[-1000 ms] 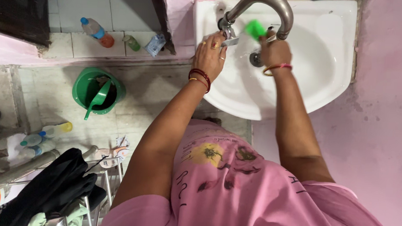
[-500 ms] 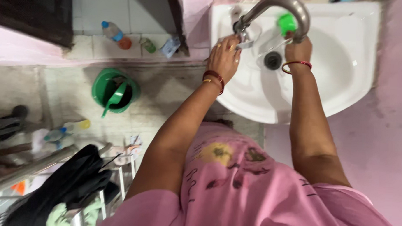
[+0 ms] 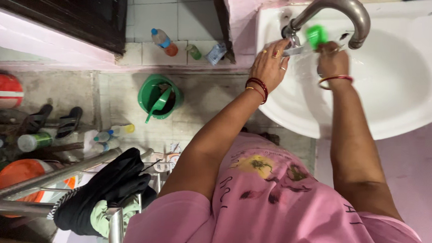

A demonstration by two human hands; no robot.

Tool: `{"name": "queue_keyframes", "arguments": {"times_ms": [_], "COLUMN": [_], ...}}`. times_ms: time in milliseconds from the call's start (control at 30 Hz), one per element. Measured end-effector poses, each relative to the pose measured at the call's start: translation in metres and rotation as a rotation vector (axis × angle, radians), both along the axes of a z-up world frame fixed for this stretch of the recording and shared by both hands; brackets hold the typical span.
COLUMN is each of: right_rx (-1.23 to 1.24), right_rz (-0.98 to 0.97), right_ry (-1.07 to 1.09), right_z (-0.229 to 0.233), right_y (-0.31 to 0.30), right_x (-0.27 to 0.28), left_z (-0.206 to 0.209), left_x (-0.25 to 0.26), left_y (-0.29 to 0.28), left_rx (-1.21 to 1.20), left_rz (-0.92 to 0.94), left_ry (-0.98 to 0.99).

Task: The person cleans a bathroom sink and faucet by hand using a green scrub brush and rinsing with water.

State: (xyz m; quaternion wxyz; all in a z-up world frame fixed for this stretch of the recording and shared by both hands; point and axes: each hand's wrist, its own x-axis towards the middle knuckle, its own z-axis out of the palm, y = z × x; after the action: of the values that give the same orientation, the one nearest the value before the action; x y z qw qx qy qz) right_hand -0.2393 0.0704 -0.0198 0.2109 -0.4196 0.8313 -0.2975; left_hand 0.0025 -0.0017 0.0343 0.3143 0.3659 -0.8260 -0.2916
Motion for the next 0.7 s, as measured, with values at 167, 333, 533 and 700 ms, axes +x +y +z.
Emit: {"name": "queue_keyframes", "arguments": {"times_ms": [167, 333, 533, 700], "right_rx": [-0.088, 0.022, 0.011, 0.243], "right_rz": [-0.157, 0.038, 0.3, 0.21], "right_ry": [0.013, -0.04, 0.211, 0.143], "right_z": [0.027, 0.07, 0.112, 0.124], "right_y": [0.004, 0.007, 0.01, 0.004], "right_x": [-0.005, 0.026, 0.049, 0.029], "left_z": [0.005, -0.002, -0.009, -0.014], "left_x": [0.0, -0.003, -0.004, -0.009], "left_y": [0.002, 0.0, 0.001, -0.002], "left_rx": [0.0, -0.029, -0.016, -0.009], "left_rz": [-0.014, -0.002, -0.001, -0.033], "left_ry": [-0.033, -0.038, -0.075, -0.123]}}
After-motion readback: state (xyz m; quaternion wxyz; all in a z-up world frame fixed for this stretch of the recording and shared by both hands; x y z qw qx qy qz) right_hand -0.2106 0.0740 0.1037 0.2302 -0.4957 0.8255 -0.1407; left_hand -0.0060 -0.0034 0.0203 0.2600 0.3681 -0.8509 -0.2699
